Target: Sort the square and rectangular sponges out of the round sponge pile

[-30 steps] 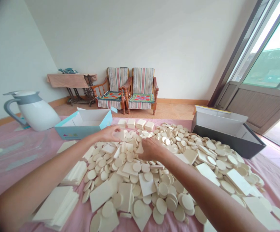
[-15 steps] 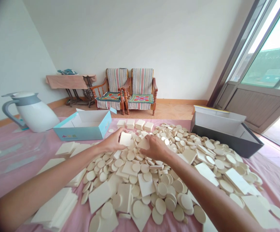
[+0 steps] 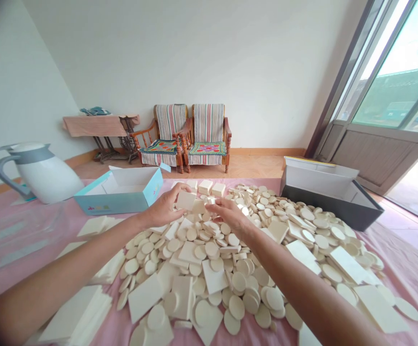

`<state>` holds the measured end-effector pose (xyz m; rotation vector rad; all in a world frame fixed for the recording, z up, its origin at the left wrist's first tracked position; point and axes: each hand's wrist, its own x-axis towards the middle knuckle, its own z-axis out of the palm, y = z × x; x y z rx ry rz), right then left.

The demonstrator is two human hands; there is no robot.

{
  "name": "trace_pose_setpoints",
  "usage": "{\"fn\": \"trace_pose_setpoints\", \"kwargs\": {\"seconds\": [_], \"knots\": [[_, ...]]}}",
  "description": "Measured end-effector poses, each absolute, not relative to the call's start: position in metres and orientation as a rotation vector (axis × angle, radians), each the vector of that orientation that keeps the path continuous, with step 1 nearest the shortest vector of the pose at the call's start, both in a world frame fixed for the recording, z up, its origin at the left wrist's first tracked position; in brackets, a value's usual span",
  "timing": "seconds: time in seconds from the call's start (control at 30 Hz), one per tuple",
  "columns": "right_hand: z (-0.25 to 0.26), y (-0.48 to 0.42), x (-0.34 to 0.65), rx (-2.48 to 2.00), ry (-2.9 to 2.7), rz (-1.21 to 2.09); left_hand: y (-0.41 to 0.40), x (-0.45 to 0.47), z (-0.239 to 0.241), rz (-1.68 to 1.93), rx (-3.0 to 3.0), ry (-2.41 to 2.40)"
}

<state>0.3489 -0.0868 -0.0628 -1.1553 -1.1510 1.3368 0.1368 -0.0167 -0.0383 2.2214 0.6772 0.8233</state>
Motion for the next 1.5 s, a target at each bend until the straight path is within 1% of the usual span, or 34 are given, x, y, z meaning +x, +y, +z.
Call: {"fn": "trace_pose_setpoints", "kwargs": {"seconds": [0.1, 0.3, 0.43, 0.6, 0.73, 0.8, 0.87, 0.97, 1.07, 1.17, 1.3, 1.5], "knots": [[-0.062, -0.087, 0.352, -0.951, -1.087, 1.437, -0.020, 0.140, -0.040, 0.841, 2.225, 0.643], [-0.067, -0.096, 0.348, -0.599, -1.028, 1.773, -0.035, 0.148, -0.046, 0.916, 2.040, 0.486], [-0.070, -0.099, 0.343, -0.543, -1.009, 1.759, -0.043, 0.151, -0.051, 1.020, 2.067, 0.563], [-0.066, -0.099, 0.337, -0.610, -1.100, 1.649, -0.044, 0.153, -0.058, 1.100, 1.933, 0.551], [-0.059, -0.097, 0.344, -0.777, -1.385, 1.446, -0.037, 0.147, -0.059, 1.151, 1.831, 0.633], [-0.058, -0.095, 0.351, -0.935, -1.553, 1.210, -0.034, 0.142, -0.057, 1.134, 1.772, 0.693], [-0.059, -0.092, 0.357, -1.096, -1.701, 0.906, -0.032, 0.137, -0.053, 1.084, 1.676, 0.702], [-0.063, -0.090, 0.360, -1.286, -1.861, 0.462, -0.034, 0.135, -0.047, 0.921, 1.462, 0.636], [-0.065, -0.089, 0.355, -1.394, -1.938, 0.207, -0.039, 0.137, -0.044, 0.754, 1.224, 0.539], [-0.067, -0.090, 0.347, -1.513, -1.971, 0.120, -0.043, 0.142, -0.044, 0.712, 1.065, 0.484], [-0.068, -0.091, 0.339, -1.609, -2.005, 0.025, -0.045, 0.148, -0.048, 0.728, 1.028, 0.515], [-0.070, -0.088, 0.337, -1.516, -2.042, 0.083, -0.042, 0.149, -0.053, 0.737, 0.984, 0.527]]}}
